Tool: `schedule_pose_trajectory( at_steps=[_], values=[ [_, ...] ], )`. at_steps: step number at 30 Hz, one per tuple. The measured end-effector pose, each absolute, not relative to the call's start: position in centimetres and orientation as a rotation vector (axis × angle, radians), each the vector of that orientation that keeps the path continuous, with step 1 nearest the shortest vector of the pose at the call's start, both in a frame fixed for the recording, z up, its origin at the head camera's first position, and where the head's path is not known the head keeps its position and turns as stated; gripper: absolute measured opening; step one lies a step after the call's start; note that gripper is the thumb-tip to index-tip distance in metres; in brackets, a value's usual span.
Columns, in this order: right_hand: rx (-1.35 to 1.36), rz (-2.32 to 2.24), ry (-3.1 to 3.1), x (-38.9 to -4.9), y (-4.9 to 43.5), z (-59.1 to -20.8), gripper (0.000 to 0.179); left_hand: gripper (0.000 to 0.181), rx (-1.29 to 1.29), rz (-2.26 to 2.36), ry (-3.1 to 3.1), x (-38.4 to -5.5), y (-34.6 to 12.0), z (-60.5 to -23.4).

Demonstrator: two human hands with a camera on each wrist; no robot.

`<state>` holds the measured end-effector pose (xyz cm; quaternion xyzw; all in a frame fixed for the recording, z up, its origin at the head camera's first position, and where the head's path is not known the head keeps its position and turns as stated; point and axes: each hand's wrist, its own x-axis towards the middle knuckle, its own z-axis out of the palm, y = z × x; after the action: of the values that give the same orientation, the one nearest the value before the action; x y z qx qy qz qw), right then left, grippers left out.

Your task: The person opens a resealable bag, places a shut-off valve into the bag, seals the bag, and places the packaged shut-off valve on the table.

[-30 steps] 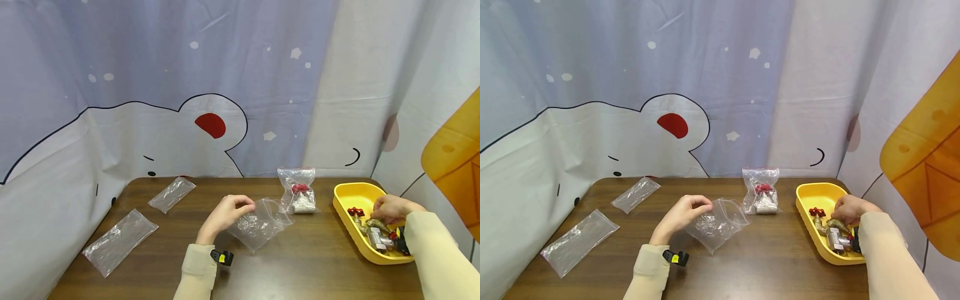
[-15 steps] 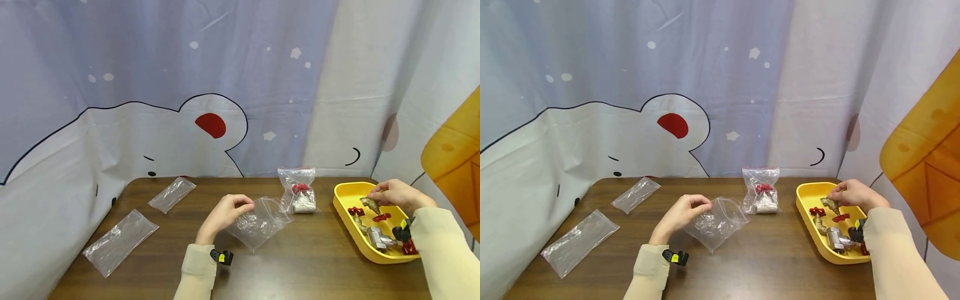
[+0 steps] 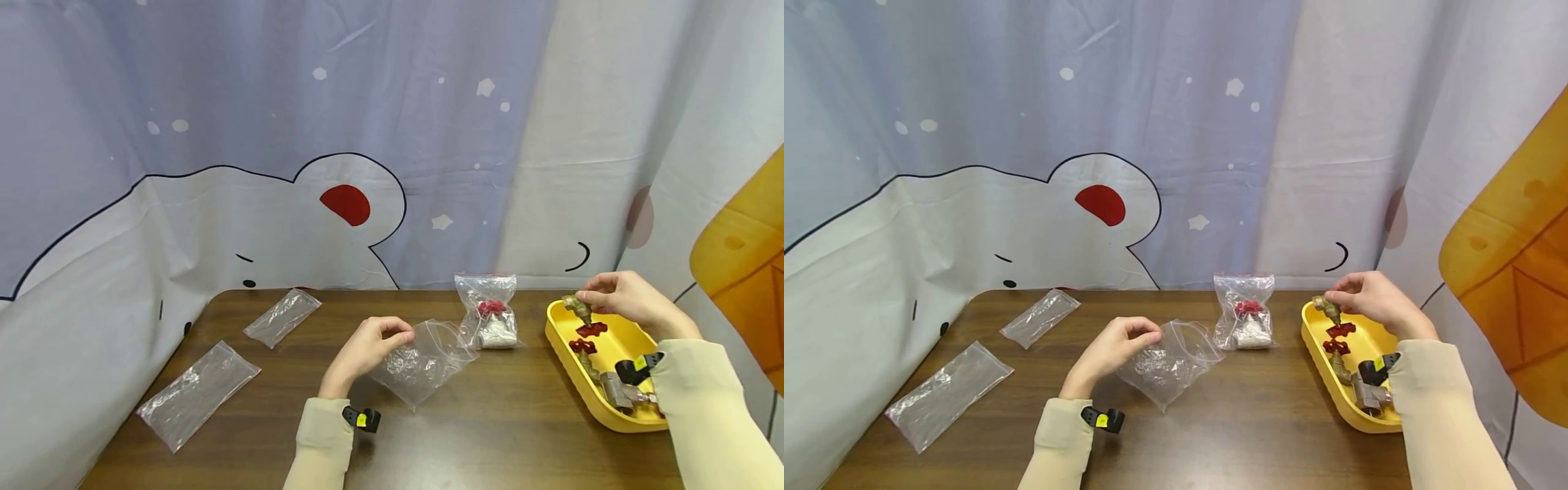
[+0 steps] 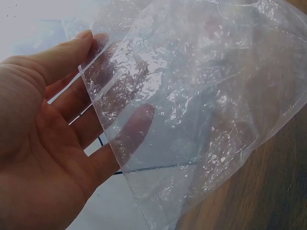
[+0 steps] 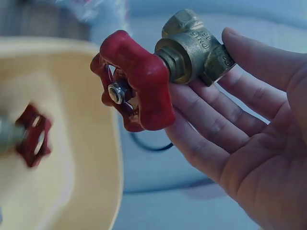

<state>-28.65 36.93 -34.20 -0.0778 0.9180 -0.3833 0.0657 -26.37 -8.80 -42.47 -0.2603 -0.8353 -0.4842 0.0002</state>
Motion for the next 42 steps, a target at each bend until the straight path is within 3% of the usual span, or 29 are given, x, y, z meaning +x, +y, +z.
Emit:
schedule_pose_trajectory(
  at_steps=[12, 20, 25, 30, 42],
  values=[
    [-0.257, -1.693, 2.717, -26.2, 30.7, -33.0, 0.045, 0.011, -0.811, -1.537, -2.623, -26.4, -8.7, -42.7],
    [-0.331, -2.272, 2.426, -24.4, 25.8, -34.1, 0.020, 0.017, -0.823, -1.552, -2.606, -26.3, -8.9, -42.8],
    [-0.457, -2.575, 2.172, -23.8, 23.1, -35.0, 0.015, 0.019, -0.819, -1.550, -2.608, -26.4, -9.0, -42.9],
    [-0.464, -2.696, 2.089, -23.6, 21.1, -35.7, 0.008, 0.019, -0.811, -1.556, -2.617, -26.5, -8.9, -42.8],
    [-0.381, -2.842, 1.900, -23.3, 17.4, -37.5, 0.015, 0.013, -0.786, -1.554, -2.608, -26.4, -8.9, -42.8]
  ],
)
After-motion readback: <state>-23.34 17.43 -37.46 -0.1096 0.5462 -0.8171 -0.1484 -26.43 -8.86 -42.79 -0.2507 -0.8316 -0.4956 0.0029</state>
